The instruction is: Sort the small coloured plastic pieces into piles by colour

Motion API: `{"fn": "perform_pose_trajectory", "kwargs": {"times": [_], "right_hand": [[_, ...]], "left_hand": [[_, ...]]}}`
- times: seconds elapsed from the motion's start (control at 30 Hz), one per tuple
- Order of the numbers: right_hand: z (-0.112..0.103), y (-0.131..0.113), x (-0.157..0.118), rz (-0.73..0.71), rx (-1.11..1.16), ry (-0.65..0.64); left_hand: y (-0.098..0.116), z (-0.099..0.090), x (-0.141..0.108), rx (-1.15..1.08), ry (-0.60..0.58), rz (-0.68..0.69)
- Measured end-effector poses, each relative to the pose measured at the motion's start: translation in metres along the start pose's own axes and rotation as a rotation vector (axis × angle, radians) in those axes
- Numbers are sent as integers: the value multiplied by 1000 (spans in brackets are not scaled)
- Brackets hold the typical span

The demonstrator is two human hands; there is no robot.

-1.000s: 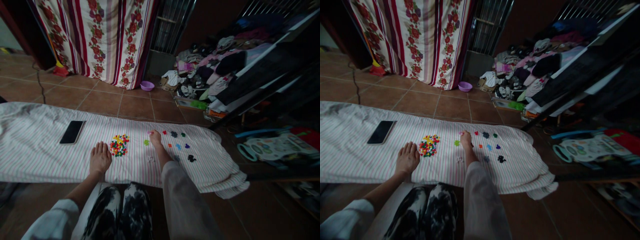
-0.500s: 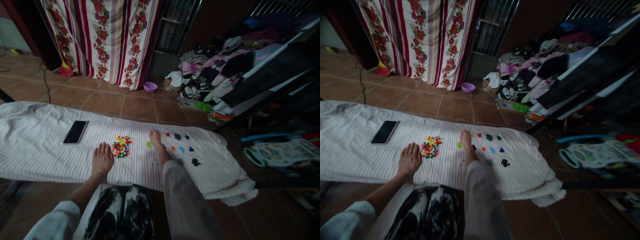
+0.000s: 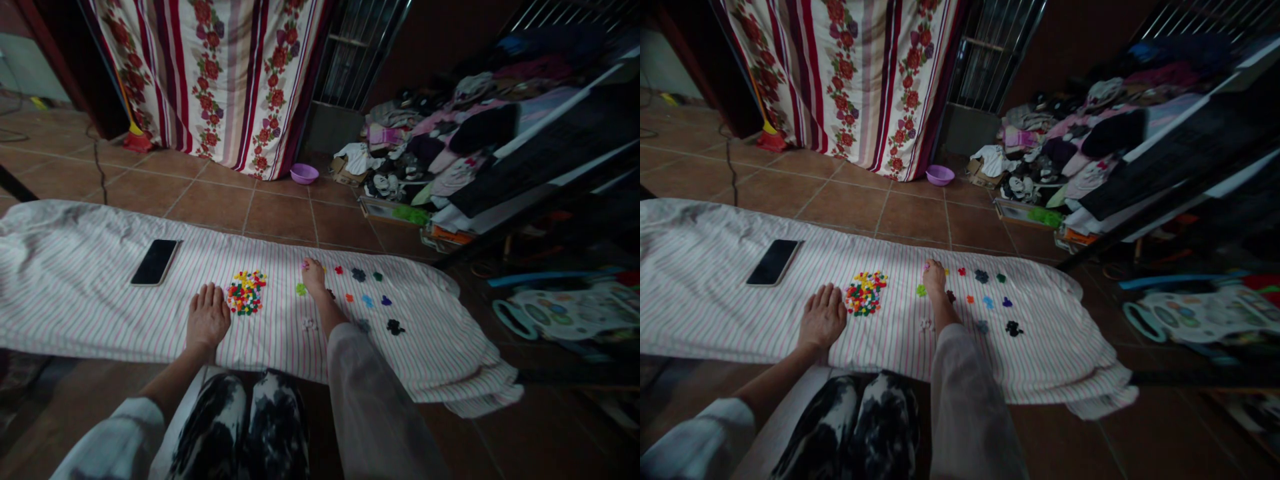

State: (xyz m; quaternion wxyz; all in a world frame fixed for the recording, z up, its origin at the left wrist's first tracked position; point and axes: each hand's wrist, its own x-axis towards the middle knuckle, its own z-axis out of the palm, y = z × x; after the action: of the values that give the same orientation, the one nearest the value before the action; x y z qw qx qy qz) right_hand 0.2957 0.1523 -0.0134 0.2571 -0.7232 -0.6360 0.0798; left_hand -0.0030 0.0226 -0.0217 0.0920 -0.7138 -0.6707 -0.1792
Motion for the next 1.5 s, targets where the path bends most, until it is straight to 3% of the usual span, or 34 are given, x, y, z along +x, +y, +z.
{"fn": "perform_pose_trajectory", "kwargs": {"times": [0.6,0.73,0.9,1.07,1.23,1.5], "right_hand": [[-8,0,-5,83,-8,36],[-9,-20,-16,-21,39,4],[4,-61,-35,-256,150,-189],[18,-98,-43,-412,113,-352],[23,-118,-42,-392,-9,-401],[16,-128,-32,-425,-162,-464]], "left_hand": [[1,-2,1,-19,-22,-16],[2,-3,2,-58,-34,-34],[2,-4,2,-105,-34,-51],[3,-6,2,-60,-38,-37],[3,-5,2,-45,-34,-29],[2,0,1,-5,-11,-15]]}}
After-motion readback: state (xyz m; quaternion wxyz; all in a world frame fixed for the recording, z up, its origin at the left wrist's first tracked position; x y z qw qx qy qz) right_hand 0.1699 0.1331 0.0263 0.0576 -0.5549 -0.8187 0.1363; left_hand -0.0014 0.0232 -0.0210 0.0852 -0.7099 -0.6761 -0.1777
